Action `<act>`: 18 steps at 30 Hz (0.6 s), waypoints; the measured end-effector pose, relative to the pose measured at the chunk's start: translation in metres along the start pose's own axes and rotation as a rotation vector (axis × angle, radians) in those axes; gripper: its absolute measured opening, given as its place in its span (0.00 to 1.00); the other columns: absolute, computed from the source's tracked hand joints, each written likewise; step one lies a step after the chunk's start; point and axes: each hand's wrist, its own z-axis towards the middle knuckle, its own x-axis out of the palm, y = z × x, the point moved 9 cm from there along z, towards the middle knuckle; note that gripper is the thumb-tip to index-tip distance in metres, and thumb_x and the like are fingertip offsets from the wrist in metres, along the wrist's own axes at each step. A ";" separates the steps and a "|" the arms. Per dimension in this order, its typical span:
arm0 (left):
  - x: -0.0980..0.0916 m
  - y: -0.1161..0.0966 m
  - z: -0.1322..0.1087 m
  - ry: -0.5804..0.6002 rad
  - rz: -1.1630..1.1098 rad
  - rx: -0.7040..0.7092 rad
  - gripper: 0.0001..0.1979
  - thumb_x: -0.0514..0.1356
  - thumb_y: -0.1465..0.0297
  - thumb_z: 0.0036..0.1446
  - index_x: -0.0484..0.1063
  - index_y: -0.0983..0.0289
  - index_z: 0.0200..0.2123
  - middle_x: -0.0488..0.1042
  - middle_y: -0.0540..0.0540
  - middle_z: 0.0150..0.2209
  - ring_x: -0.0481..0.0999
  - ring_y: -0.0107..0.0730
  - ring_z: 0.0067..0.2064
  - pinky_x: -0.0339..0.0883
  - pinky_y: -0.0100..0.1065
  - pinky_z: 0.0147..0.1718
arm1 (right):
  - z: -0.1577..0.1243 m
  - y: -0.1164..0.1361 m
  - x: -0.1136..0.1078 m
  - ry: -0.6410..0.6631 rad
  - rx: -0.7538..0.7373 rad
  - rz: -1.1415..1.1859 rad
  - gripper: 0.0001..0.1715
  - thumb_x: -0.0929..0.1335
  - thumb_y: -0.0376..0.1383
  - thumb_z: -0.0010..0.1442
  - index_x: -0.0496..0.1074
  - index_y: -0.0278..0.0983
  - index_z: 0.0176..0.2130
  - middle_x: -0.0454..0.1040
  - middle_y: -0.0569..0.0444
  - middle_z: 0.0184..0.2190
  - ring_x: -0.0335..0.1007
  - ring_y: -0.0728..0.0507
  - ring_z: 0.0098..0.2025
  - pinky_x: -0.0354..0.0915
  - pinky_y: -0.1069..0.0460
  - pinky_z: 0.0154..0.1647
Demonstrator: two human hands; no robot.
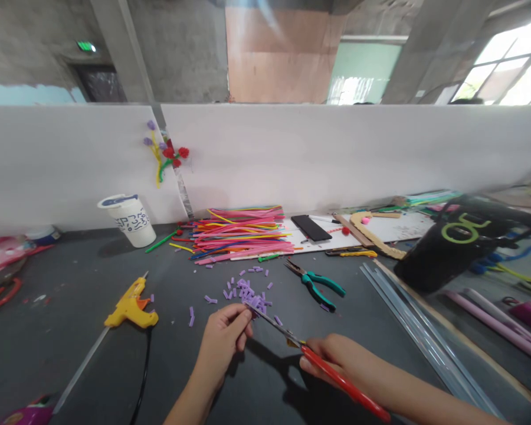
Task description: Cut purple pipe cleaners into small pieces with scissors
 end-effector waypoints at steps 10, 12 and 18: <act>0.001 0.002 0.001 0.018 -0.033 -0.023 0.14 0.58 0.61 0.44 0.67 0.66 0.18 0.63 0.45 0.12 0.53 0.16 0.11 0.39 0.22 0.11 | 0.001 0.002 0.003 0.046 0.005 0.041 0.20 0.57 0.45 0.56 0.64 0.36 0.23 0.57 0.60 0.15 0.50 0.53 0.17 0.47 0.58 0.17; 0.001 0.003 0.001 0.022 -0.045 -0.032 0.13 0.58 0.61 0.44 0.67 0.66 0.19 0.64 0.45 0.13 0.53 0.16 0.11 0.39 0.22 0.11 | 0.001 0.004 0.003 0.055 0.010 0.050 0.19 0.58 0.45 0.55 0.64 0.36 0.23 0.57 0.60 0.15 0.51 0.53 0.17 0.48 0.58 0.17; 0.001 0.005 0.002 0.016 -0.043 -0.033 0.12 0.58 0.62 0.44 0.67 0.66 0.20 0.65 0.45 0.14 0.53 0.16 0.11 0.39 0.23 0.11 | 0.001 0.005 0.000 0.044 0.020 0.031 0.19 0.58 0.46 0.55 0.63 0.35 0.23 0.58 0.60 0.16 0.50 0.53 0.18 0.48 0.58 0.18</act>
